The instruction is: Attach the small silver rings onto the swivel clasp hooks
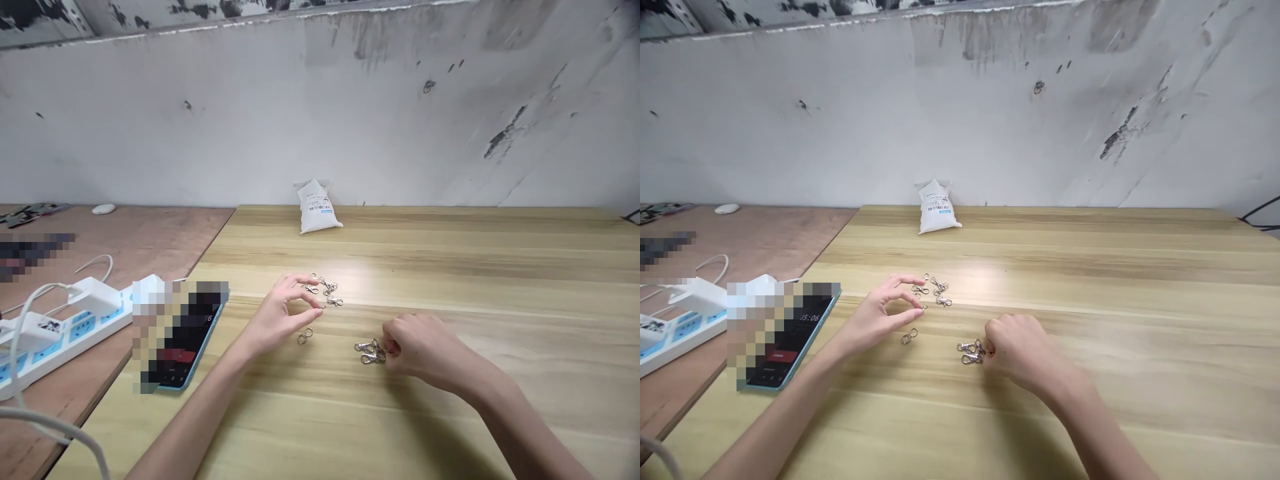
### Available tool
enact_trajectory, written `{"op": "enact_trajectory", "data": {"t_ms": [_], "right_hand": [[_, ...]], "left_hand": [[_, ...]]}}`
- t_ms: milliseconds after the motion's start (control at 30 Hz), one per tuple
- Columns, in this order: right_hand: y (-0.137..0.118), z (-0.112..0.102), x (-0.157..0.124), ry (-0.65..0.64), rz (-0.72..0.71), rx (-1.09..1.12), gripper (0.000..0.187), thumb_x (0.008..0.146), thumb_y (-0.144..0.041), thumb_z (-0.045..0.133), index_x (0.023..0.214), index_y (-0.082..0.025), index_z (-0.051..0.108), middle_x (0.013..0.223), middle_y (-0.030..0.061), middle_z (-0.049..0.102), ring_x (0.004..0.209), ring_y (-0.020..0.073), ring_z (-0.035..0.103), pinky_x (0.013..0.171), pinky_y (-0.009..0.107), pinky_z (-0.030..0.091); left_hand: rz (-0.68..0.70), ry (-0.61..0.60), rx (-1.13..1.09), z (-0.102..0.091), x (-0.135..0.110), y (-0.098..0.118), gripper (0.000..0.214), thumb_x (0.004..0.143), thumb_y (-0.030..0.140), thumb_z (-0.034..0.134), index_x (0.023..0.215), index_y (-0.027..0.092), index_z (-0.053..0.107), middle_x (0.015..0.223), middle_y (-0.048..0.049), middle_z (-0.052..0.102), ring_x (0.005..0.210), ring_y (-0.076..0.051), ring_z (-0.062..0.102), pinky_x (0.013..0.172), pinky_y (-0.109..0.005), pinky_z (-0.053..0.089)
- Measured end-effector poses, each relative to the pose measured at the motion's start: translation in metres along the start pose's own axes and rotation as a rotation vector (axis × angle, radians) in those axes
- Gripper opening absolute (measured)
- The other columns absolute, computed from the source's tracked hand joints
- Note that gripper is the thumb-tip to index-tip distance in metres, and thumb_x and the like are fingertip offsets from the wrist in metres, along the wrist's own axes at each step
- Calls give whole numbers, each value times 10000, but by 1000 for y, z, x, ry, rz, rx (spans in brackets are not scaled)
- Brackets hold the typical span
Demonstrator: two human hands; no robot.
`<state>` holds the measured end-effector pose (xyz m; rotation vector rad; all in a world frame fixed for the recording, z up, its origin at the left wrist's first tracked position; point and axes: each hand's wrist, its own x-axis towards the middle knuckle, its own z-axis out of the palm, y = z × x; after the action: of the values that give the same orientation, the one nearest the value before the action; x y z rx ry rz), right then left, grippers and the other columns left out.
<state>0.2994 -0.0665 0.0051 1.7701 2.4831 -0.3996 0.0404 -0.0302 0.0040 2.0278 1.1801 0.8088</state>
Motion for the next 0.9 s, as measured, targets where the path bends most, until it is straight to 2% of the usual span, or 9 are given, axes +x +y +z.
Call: {"op": "enact_trajectory", "data": {"t_ms": [133, 200, 267, 333, 367, 500, 700, 833, 900], "right_hand": [[3, -2, 8, 59, 14, -3, 183, 681, -116, 537, 516, -191, 518, 509, -11, 556, 448, 99, 360, 480, 273, 148], [2, -2, 13, 202, -21, 39, 185, 733, -112, 524, 578, -197, 576, 590, -4, 618, 500, 106, 463, 483, 253, 206], [-2, 0, 17, 419, -119, 158, 168, 805, -145, 514, 710, -204, 639, 691, 6, 667, 597, 118, 559, 520, 232, 302], [-10, 6, 21, 576, -239, 335, 165, 866, -203, 503, 817, -200, 660, 695, 7, 672, 616, 116, 587, 570, 222, 387], [-14, 10, 22, 597, -279, 421, 176, 887, -220, 493, 842, -196, 661, 666, 1, 664, 578, 107, 575, 570, 219, 410], [-24, 21, 27, 578, -282, 584, 195, 927, -256, 490, 910, -190, 673, 704, 23, 675, 560, 114, 556, 567, 235, 453], [-17, 28, 34, 539, -282, 725, 215, 929, -250, 500, 1008, -194, 692, 795, 53, 704, 649, 148, 613, 596, 263, 496], [-15, 33, 35, 445, -258, 800, 156, 906, -250, 562, 941, -198, 705, 790, 40, 730, 649, 144, 641, 588, 253, 512], [-15, 35, 35, 454, -263, 771, 126, 898, -247, 587, 887, -195, 701, 843, 51, 732, 709, 153, 659, 644, 272, 539]], "left_hand": [[12, 12, 8, 1, 0, 2, 89, 839, 267, 672, 774, 211, 694, 1228, -67, 613, 1232, -252, 497, 1081, -477, 358], [21, 23, 22, 1, -1, 3, 79, 841, 263, 672, 785, 213, 697, 1235, -65, 607, 1233, -250, 495, 1077, -468, 363], [49, 36, 47, 2, -1, 3, 67, 849, 253, 667, 801, 218, 698, 1241, -57, 604, 1239, -243, 489, 1074, -454, 366], [103, 54, 96, 3, -1, 3, 58, 859, 244, 660, 818, 226, 698, 1237, -49, 609, 1250, -241, 475, 1072, -447, 364], [135, 66, 128, 4, -1, 2, 58, 864, 240, 655, 826, 230, 698, 1232, -46, 613, 1255, -242, 468, 1069, -446, 363], [221, 98, 234, 9, -2, 0, 79, 882, 232, 632, 841, 238, 699, 1224, -45, 620, 1265, -257, 453, 1054, -451, 368], [247, 107, 259, 11, -2, -2, 83, 889, 234, 625, 843, 239, 694, 1219, -44, 620, 1266, -248, 450, 1050, -433, 375], [252, 110, 251, 12, -2, -1, 79, 884, 226, 630, 838, 236, 693, 1216, -44, 620, 1270, -245, 447, 1056, -427, 373], [250, 111, 248, 12, -3, 1, 82, 884, 228, 629, 836, 235, 695, 1220, -46, 619, 1277, -249, 441, 1059, -430, 374]]}}
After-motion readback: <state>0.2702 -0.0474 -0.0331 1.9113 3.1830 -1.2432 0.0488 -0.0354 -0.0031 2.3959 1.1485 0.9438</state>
